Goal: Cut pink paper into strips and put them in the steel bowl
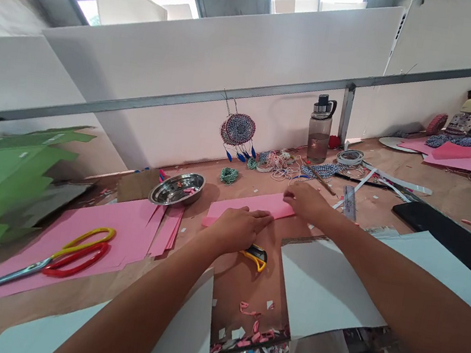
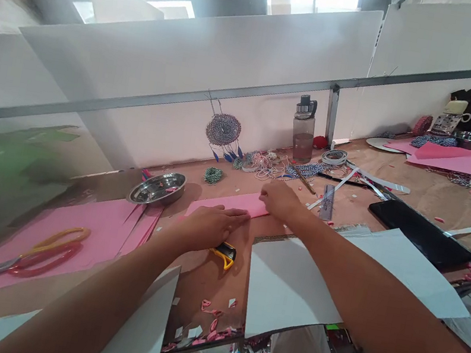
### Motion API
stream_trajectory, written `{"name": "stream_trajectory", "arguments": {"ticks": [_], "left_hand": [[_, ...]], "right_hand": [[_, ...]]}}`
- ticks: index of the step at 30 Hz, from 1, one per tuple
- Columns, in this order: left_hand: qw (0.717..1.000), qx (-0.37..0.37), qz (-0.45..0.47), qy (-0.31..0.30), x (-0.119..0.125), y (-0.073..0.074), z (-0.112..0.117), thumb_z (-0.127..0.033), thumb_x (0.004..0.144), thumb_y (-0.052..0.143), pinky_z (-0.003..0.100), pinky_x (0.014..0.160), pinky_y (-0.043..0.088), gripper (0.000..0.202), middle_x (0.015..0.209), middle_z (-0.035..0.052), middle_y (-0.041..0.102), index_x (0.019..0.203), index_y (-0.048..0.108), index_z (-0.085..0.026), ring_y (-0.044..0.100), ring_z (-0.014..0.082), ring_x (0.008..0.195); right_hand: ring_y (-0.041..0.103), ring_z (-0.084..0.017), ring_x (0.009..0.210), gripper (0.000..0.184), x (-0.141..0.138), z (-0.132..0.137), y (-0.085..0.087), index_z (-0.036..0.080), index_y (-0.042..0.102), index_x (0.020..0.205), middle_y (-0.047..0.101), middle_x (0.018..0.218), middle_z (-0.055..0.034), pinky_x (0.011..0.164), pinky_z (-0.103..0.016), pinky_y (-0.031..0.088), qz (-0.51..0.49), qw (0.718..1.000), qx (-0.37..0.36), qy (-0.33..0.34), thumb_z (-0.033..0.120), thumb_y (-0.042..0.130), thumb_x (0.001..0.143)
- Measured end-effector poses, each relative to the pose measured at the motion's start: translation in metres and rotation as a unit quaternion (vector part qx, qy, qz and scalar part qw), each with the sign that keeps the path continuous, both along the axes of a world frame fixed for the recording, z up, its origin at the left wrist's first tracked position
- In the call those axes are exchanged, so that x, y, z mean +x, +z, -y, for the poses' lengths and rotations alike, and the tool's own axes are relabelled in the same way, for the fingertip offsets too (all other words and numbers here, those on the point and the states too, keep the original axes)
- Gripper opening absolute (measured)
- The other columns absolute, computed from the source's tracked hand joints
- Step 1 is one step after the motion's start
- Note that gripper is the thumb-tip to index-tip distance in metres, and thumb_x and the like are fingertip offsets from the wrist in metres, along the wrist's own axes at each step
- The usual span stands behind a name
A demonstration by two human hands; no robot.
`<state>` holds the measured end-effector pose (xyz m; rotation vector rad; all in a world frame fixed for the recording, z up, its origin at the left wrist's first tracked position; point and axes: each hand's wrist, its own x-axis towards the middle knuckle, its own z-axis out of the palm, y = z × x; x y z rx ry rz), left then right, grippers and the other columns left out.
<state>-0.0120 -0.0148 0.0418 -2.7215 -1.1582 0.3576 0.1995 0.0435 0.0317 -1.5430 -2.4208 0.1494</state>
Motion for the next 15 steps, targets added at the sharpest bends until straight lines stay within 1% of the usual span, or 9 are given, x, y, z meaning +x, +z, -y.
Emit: {"name": "stream_trajectory", "arguments": {"ticks": [2, 5, 6, 8, 11, 13, 15], "left_hand": [[1.000, -0.002, -0.003, -0.001, 0.001, 0.000, 0.000, -0.018, 0.089, 0.047, 0.032, 0.096, 0.043, 0.058, 0.151, -0.0011, 0.045, 0.143, 0.044, -0.038, 0.056, 0.0215, 0.121], [1.000, -0.002, -0.005, 0.010, 0.003, -0.001, -0.001, -0.017, 0.089, 0.046, 0.033, 0.095, 0.044, 0.060, 0.153, -0.0005, 0.043, 0.146, 0.041, -0.036, 0.057, 0.0216, 0.119], [1.000, -0.002, -0.004, 0.013, 0.003, -0.002, -0.001, -0.017, 0.089, 0.045, 0.033, 0.094, 0.044, 0.060, 0.153, -0.0006, 0.042, 0.146, 0.040, -0.036, 0.058, 0.0218, 0.118], [1.000, -0.001, -0.003, 0.016, 0.003, -0.002, -0.001, -0.017, 0.088, 0.045, 0.033, 0.091, 0.046, 0.061, 0.153, -0.0009, 0.043, 0.146, 0.041, -0.036, 0.059, 0.0224, 0.115], [1.000, -0.001, -0.002, 0.013, 0.003, -0.002, -0.001, -0.016, 0.088, 0.045, 0.034, 0.089, 0.046, 0.061, 0.151, -0.0004, 0.045, 0.146, 0.041, -0.036, 0.060, 0.0231, 0.114], [1.000, -0.002, 0.001, 0.008, 0.003, -0.003, -0.002, -0.017, 0.088, 0.044, 0.034, 0.089, 0.046, 0.062, 0.150, 0.0004, 0.046, 0.147, 0.040, -0.035, 0.059, 0.0235, 0.116], [1.000, -0.004, 0.003, 0.007, 0.003, -0.003, -0.002, -0.017, 0.088, 0.044, 0.035, 0.088, 0.046, 0.062, 0.150, 0.0009, 0.046, 0.147, 0.039, -0.034, 0.058, 0.0239, 0.116]], "right_hand": [[0.057, -0.018, 0.085, 0.029, 0.016, -0.011, 0.001, 0.014, 0.068, 0.089, 0.068, 0.093, -0.0092, 0.066, -0.025, 0.034, 0.007, 0.998, -0.040, -0.054, 0.034, 0.048, 0.094], [0.055, -0.016, 0.073, 0.044, 0.029, -0.019, 0.001, 0.015, 0.066, 0.090, 0.067, 0.083, -0.0068, 0.060, -0.026, 0.031, -0.003, 0.991, -0.094, -0.091, 0.047, 0.037, 0.098], [0.055, -0.016, 0.073, 0.046, 0.028, -0.018, 0.000, 0.015, 0.066, 0.091, 0.067, 0.083, -0.0071, 0.061, -0.026, 0.031, -0.006, 0.990, -0.101, -0.097, 0.050, 0.036, 0.097], [0.057, -0.019, 0.081, 0.044, 0.022, -0.015, -0.002, 0.015, 0.067, 0.092, 0.068, 0.090, -0.0094, 0.063, -0.026, 0.032, -0.003, 0.990, -0.088, -0.110, 0.053, 0.044, 0.093], [0.057, -0.022, 0.098, 0.033, 0.014, -0.011, -0.004, 0.017, 0.068, 0.094, 0.068, 0.104, -0.0110, 0.071, -0.027, 0.034, 0.005, 0.993, -0.040, -0.111, 0.047, 0.057, 0.087], [0.058, -0.021, 0.096, 0.028, 0.015, -0.013, -0.005, 0.018, 0.069, 0.095, 0.069, 0.103, -0.0099, 0.072, -0.026, 0.035, 0.004, 0.994, -0.051, -0.095, 0.042, 0.058, 0.087], [0.059, -0.019, 0.087, 0.029, 0.023, -0.018, -0.004, 0.016, 0.069, 0.092, 0.070, 0.095, -0.0095, 0.066, -0.026, 0.035, 0.016, 0.992, -0.094, -0.085, 0.042, 0.055, 0.089]]}}
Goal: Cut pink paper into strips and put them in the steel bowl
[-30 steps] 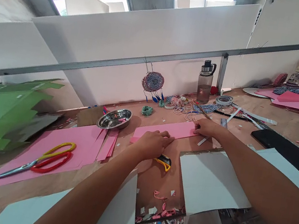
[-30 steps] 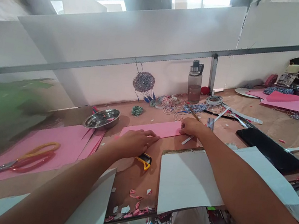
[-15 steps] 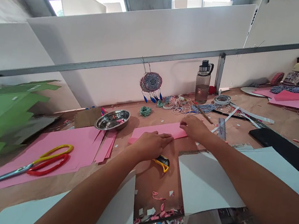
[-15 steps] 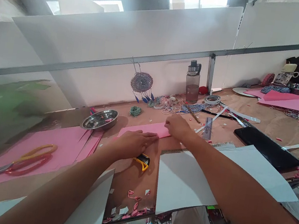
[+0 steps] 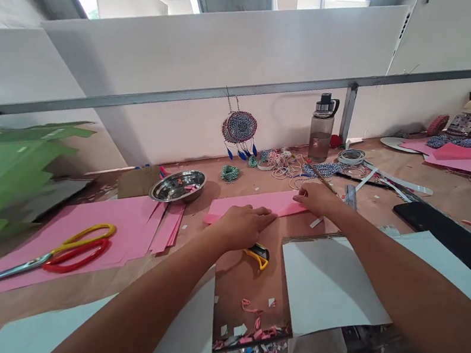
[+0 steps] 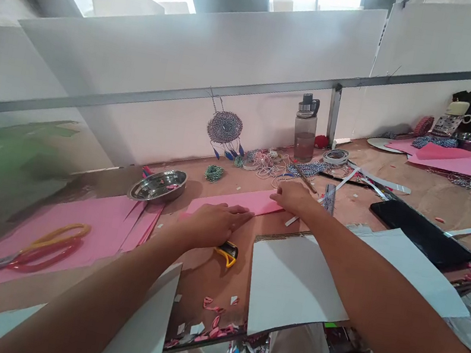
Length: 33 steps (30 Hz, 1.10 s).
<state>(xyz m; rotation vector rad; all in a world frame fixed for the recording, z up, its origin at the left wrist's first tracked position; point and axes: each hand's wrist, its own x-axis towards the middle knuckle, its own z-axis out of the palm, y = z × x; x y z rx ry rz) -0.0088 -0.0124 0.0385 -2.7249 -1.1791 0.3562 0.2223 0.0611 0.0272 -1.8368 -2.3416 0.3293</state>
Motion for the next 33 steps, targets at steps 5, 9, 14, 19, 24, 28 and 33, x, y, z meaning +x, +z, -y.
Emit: {"name": "stream_trajectory", "arguments": {"ticks": [5, 9, 14, 19, 24, 28, 33], "left_hand": [[1.000, -0.003, 0.002, 0.011, 0.001, -0.002, -0.001, -0.018, 0.086, 0.043, 0.036, 0.081, 0.048, 0.064, 0.151, 0.0007, 0.045, 0.148, 0.037, -0.034, 0.059, 0.0250, 0.112], [1.000, -0.007, 0.006, 0.022, 0.002, -0.003, 0.000, -0.019, 0.087, 0.044, 0.036, 0.081, 0.048, 0.065, 0.151, 0.0007, 0.044, 0.149, 0.035, -0.037, 0.058, 0.0259, 0.114], [0.999, -0.016, 0.008, 0.034, 0.004, -0.002, 0.000, -0.024, 0.085, 0.048, 0.037, 0.080, 0.048, 0.067, 0.148, 0.0024, 0.046, 0.149, 0.034, -0.037, 0.059, 0.0272, 0.112], [1.000, 0.001, 0.012, 0.025, 0.005, -0.002, 0.001, -0.022, 0.085, 0.046, 0.036, 0.076, 0.049, 0.063, 0.144, 0.0032, 0.050, 0.147, 0.038, -0.035, 0.061, 0.0270, 0.106], [0.999, 0.004, 0.008, 0.032, 0.005, -0.003, 0.002, -0.023, 0.087, 0.045, 0.037, 0.075, 0.049, 0.057, 0.141, 0.0032, 0.052, 0.143, 0.043, -0.037, 0.062, 0.0268, 0.103], [0.999, 0.001, 0.003, 0.042, 0.005, -0.003, 0.001, -0.024, 0.086, 0.048, 0.038, 0.076, 0.050, 0.049, 0.143, 0.0021, 0.050, 0.133, 0.054, -0.034, 0.062, 0.0268, 0.102], [0.999, 0.015, 0.003, 0.031, 0.005, -0.005, 0.000, -0.021, 0.084, 0.046, 0.038, 0.076, 0.050, 0.048, 0.143, 0.0013, 0.052, 0.129, 0.058, -0.030, 0.062, 0.0266, 0.102]], "right_hand": [[0.059, -0.018, 0.073, 0.031, 0.017, -0.008, -0.001, 0.015, 0.070, 0.083, 0.069, 0.080, -0.0073, 0.056, -0.027, 0.031, 0.043, 0.996, -0.072, 0.009, 0.044, 0.060, 0.084], [0.060, -0.019, 0.075, 0.026, 0.019, -0.008, -0.004, 0.016, 0.070, 0.088, 0.071, 0.084, -0.0068, 0.056, -0.027, 0.032, 0.049, 0.996, -0.071, 0.005, 0.040, 0.066, 0.079], [0.060, -0.022, 0.089, 0.030, 0.014, -0.004, -0.004, 0.014, 0.068, 0.099, 0.069, 0.101, -0.0113, 0.063, -0.027, 0.036, 0.062, 0.998, -0.005, -0.006, 0.034, 0.071, 0.076], [0.056, -0.021, 0.096, 0.026, -0.009, 0.010, -0.007, 0.013, 0.066, 0.096, 0.066, 0.106, -0.0126, 0.074, -0.026, 0.036, 0.058, 0.987, 0.080, 0.123, 0.005, 0.063, 0.072], [0.055, -0.020, 0.091, 0.011, -0.029, 0.030, -0.011, 0.014, 0.065, 0.087, 0.065, 0.096, -0.0116, 0.072, -0.026, 0.035, 0.042, 0.971, 0.085, 0.219, 0.010, 0.055, 0.083], [0.056, -0.020, 0.091, 0.022, -0.034, 0.033, -0.013, 0.014, 0.066, 0.098, 0.065, 0.102, -0.0124, 0.071, -0.027, 0.037, 0.055, 0.963, 0.072, 0.255, 0.007, 0.051, 0.084], [0.060, -0.024, 0.097, 0.028, -0.041, 0.030, -0.013, 0.011, 0.067, 0.108, 0.067, 0.108, -0.0164, 0.076, -0.029, 0.040, 0.096, 0.960, 0.062, 0.257, 0.016, 0.044, 0.092]]}}
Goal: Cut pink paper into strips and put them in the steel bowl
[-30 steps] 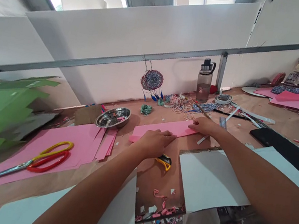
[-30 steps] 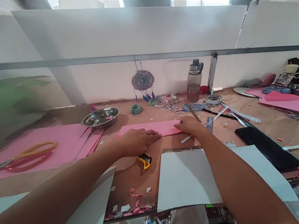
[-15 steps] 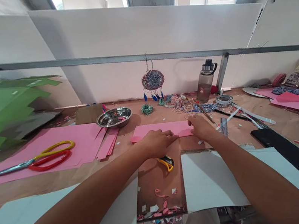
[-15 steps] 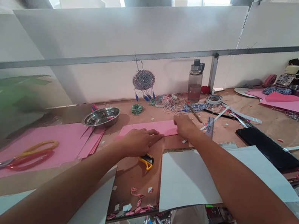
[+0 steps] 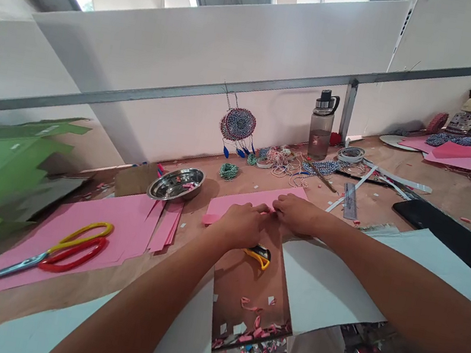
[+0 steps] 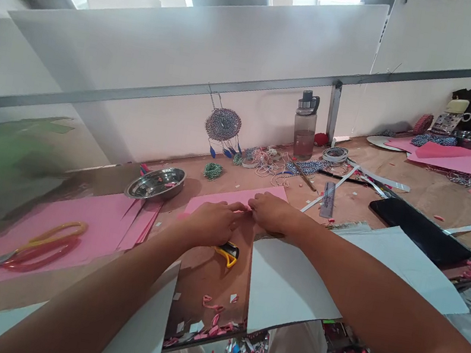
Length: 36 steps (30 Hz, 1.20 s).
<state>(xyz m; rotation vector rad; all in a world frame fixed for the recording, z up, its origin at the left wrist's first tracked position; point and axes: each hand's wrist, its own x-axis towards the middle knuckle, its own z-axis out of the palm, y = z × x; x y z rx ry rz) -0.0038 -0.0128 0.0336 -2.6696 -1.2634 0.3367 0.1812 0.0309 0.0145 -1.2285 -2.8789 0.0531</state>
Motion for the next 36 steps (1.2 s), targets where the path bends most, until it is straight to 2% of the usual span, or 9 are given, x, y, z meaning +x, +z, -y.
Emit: {"name": "stream_trajectory", "arguments": {"ticks": [5, 10, 15, 19, 23, 25, 27, 30, 36], "left_hand": [[1.000, 0.003, -0.001, -0.011, -0.001, 0.000, -0.001, -0.023, 0.085, 0.044, 0.039, 0.077, 0.050, 0.056, 0.146, 0.0020, 0.049, 0.141, 0.048, -0.031, 0.062, 0.0272, 0.100], [1.000, -0.009, 0.009, -0.007, -0.003, -0.002, -0.002, -0.022, 0.085, 0.046, 0.036, 0.079, 0.049, 0.065, 0.147, 0.0021, 0.047, 0.148, 0.037, -0.037, 0.060, 0.0271, 0.108], [1.000, -0.011, 0.016, -0.006, -0.003, -0.002, 0.000, -0.022, 0.086, 0.046, 0.035, 0.081, 0.048, 0.063, 0.148, 0.0014, 0.046, 0.147, 0.038, -0.037, 0.059, 0.0260, 0.112], [1.000, -0.017, 0.017, -0.002, -0.002, 0.000, 0.001, -0.024, 0.088, 0.044, 0.036, 0.081, 0.049, 0.061, 0.149, 0.0004, 0.046, 0.147, 0.038, -0.037, 0.057, 0.0259, 0.115], [0.999, -0.020, 0.028, 0.006, -0.001, 0.001, 0.002, -0.024, 0.086, 0.045, 0.036, 0.079, 0.049, 0.062, 0.147, -0.0008, 0.048, 0.146, 0.039, -0.037, 0.058, 0.0259, 0.115], [0.999, -0.020, 0.030, 0.009, -0.001, 0.002, 0.003, -0.024, 0.085, 0.046, 0.036, 0.079, 0.049, 0.063, 0.147, -0.0009, 0.048, 0.146, 0.039, -0.038, 0.059, 0.0265, 0.113], [0.999, -0.021, 0.026, 0.012, -0.001, 0.003, 0.004, -0.023, 0.085, 0.046, 0.037, 0.079, 0.049, 0.062, 0.145, -0.0010, 0.050, 0.145, 0.041, -0.038, 0.059, 0.0267, 0.110], [1.000, -0.021, 0.014, 0.017, 0.000, 0.004, 0.005, -0.021, 0.084, 0.045, 0.037, 0.077, 0.049, 0.060, 0.144, -0.0010, 0.051, 0.142, 0.046, -0.037, 0.059, 0.0275, 0.108], [0.999, -0.016, 0.023, 0.018, -0.002, 0.001, 0.005, -0.022, 0.086, 0.044, 0.038, 0.079, 0.049, 0.061, 0.149, -0.0003, 0.047, 0.146, 0.041, -0.035, 0.057, 0.0288, 0.110]], "right_hand": [[0.064, -0.025, 0.097, 0.035, 0.001, 0.002, 0.008, 0.012, 0.068, 0.110, 0.070, 0.108, -0.0167, 0.071, -0.029, 0.042, 0.016, 0.995, -0.051, -0.090, 0.024, 0.038, 0.096], [0.065, -0.028, 0.100, 0.033, 0.011, 0.001, 0.013, 0.013, 0.071, 0.109, 0.070, 0.112, -0.0188, 0.074, -0.032, 0.045, 0.029, 0.984, -0.075, -0.159, 0.025, 0.049, 0.087], [0.069, -0.029, 0.089, 0.025, 0.024, -0.009, 0.017, 0.013, 0.076, 0.094, 0.074, 0.096, -0.0201, 0.074, -0.033, 0.047, 0.048, 0.970, -0.091, -0.223, 0.025, 0.058, 0.082], [0.068, -0.029, 0.092, 0.020, 0.039, -0.013, 0.025, 0.014, 0.076, 0.091, 0.074, 0.090, -0.0173, 0.076, -0.033, 0.047, 0.060, 0.956, -0.081, -0.275, 0.024, 0.063, 0.079], [0.066, -0.029, 0.099, 0.031, 0.039, -0.008, 0.037, 0.011, 0.073, 0.101, 0.072, 0.103, -0.0197, 0.074, -0.032, 0.045, 0.033, 0.944, -0.022, -0.329, 0.023, 0.046, 0.090], [0.064, -0.026, 0.101, 0.038, 0.029, -0.003, 0.039, 0.011, 0.071, 0.104, 0.070, 0.110, -0.0187, 0.075, -0.030, 0.043, -0.001, 0.952, 0.012, -0.307, 0.026, 0.037, 0.096], [0.063, -0.022, 0.097, 0.039, 0.015, 0.003, 0.034, 0.014, 0.070, 0.101, 0.071, 0.107, -0.0149, 0.074, -0.026, 0.040, -0.053, 0.972, 0.016, -0.230, 0.032, 0.036, 0.098], [0.063, -0.017, 0.089, 0.035, -0.003, 0.006, 0.021, 0.015, 0.070, 0.097, 0.073, 0.101, -0.0113, 0.070, -0.023, 0.039, -0.076, 0.985, -0.063, -0.140, 0.032, 0.040, 0.099], [0.064, -0.023, 0.097, 0.035, 0.009, -0.005, 0.010, 0.011, 0.071, 0.103, 0.071, 0.107, -0.0176, 0.079, -0.028, 0.041, -0.039, 0.978, -0.062, -0.194, 0.029, 0.041, 0.097]]}}
